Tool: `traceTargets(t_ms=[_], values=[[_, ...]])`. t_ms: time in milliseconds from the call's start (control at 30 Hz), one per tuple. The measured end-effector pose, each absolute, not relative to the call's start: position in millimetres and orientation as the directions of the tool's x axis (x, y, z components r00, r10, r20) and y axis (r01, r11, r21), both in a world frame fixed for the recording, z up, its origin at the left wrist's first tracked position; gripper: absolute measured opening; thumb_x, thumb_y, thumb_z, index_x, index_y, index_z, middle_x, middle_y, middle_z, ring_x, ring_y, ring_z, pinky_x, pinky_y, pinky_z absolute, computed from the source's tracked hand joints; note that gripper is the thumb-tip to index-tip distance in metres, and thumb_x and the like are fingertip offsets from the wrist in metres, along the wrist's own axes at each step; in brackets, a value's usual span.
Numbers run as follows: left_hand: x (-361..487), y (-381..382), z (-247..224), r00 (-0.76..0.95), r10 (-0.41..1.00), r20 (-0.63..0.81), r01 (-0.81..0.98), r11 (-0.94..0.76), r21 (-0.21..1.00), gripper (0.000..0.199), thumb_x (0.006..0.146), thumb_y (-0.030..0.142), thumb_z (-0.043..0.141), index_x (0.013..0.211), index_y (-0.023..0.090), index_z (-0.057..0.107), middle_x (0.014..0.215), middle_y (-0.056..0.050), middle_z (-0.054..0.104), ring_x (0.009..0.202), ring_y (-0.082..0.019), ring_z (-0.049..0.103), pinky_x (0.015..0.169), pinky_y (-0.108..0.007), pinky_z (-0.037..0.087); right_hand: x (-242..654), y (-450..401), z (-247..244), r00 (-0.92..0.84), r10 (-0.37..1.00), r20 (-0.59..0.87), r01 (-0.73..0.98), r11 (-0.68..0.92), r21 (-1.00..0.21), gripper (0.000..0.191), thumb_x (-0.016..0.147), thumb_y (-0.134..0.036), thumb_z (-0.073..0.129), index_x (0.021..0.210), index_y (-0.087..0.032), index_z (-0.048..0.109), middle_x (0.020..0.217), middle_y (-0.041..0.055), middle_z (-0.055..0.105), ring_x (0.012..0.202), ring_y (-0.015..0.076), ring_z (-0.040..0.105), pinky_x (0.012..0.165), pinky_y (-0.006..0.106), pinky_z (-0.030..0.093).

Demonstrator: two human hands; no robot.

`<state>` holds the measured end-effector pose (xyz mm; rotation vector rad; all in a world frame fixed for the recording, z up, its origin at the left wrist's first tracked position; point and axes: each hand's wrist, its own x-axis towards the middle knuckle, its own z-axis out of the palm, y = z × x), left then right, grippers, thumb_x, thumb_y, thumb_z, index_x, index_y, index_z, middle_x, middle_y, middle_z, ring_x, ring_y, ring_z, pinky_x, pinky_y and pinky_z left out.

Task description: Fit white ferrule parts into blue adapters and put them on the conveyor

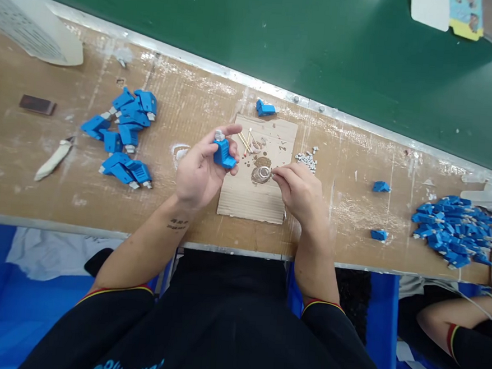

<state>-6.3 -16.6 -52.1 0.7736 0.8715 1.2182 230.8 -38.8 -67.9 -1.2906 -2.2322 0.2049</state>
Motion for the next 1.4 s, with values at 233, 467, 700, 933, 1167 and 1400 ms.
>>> traceTargets(t_ms=[233, 467, 700, 933, 1167, 1400], values=[[-3, -17, -56, 0.075, 0.984, -0.160, -0.454, 0.176, 0.874, 0.034, 0.094, 0.035, 0.057, 0.119, 0.018, 0.073, 0.082, -0.006, 0.062, 0.077, -0.019, 0.063, 0.060, -0.029, 0.052, 225, -37, -72, -0.406, 0.841, 0.358, 0.802, 0.515, -0.301, 0.025, 0.110, -0.029, 0.056, 0.102, -0.025, 0.079, 0.092, 0.0068, 0.078, 0.085, 0.0215, 0.064, 0.076, 0.036, 0.050], [-4, -16, -55, 0.050, 0.985, -0.164, -0.493, 0.167, 0.854, 0.028, 0.095, 0.031, 0.061, 0.116, 0.018, 0.074, 0.081, -0.004, 0.065, 0.075, -0.016, 0.063, 0.059, -0.025, 0.051, 224, -37, -67, -0.444, 0.824, 0.353, 0.821, 0.532, -0.207, 0.025, 0.110, -0.028, 0.056, 0.102, -0.022, 0.078, 0.092, 0.0064, 0.080, 0.085, 0.0196, 0.065, 0.076, 0.033, 0.051], [-8, -15, -65, 0.081, 0.992, -0.098, -0.485, 0.125, 0.866, 0.030, 0.090, 0.039, 0.082, 0.114, 0.024, 0.073, 0.089, -0.003, 0.075, 0.078, -0.015, 0.069, 0.061, -0.024, 0.055, 221, -41, -55, -0.297, 0.769, 0.566, 0.715, 0.572, -0.402, 0.014, 0.106, -0.020, 0.063, 0.103, -0.024, 0.077, 0.093, 0.0036, 0.081, 0.084, 0.0187, 0.072, 0.072, 0.035, 0.057], [9, -26, -69, 0.301, 0.953, -0.011, -0.540, 0.180, 0.822, 0.051, 0.082, 0.052, 0.092, 0.115, 0.019, 0.071, 0.098, -0.007, 0.083, 0.091, -0.020, 0.080, 0.082, -0.031, 0.066, 208, -49, -52, -0.007, 0.698, 0.716, 0.473, 0.633, -0.613, 0.008, 0.104, -0.030, 0.068, 0.105, -0.029, 0.076, 0.085, -0.0007, 0.077, 0.077, 0.0178, 0.072, 0.068, 0.037, 0.059], [17, -37, -69, 0.416, 0.909, 0.039, -0.459, 0.173, 0.871, 0.045, 0.084, 0.043, 0.092, 0.118, 0.019, 0.074, 0.106, -0.010, 0.083, 0.097, -0.024, 0.083, 0.088, -0.038, 0.071, 198, -53, -54, 0.002, 0.720, 0.694, 0.378, 0.642, -0.667, 0.010, 0.106, -0.031, 0.064, 0.109, -0.030, 0.074, 0.089, -0.0007, 0.076, 0.081, 0.0163, 0.072, 0.070, 0.034, 0.060], [19, -39, -73, 0.272, 0.958, 0.090, -0.385, 0.023, 0.923, 0.058, 0.061, 0.037, 0.106, 0.108, 0.019, 0.078, 0.098, -0.005, 0.082, 0.086, -0.019, 0.080, 0.079, -0.032, 0.070, 197, -53, -58, -0.096, 0.702, 0.706, 0.431, 0.668, -0.606, 0.012, 0.104, -0.024, 0.065, 0.111, -0.029, 0.074, 0.098, 0.0009, 0.080, 0.091, 0.0185, 0.079, 0.079, 0.037, 0.067]])
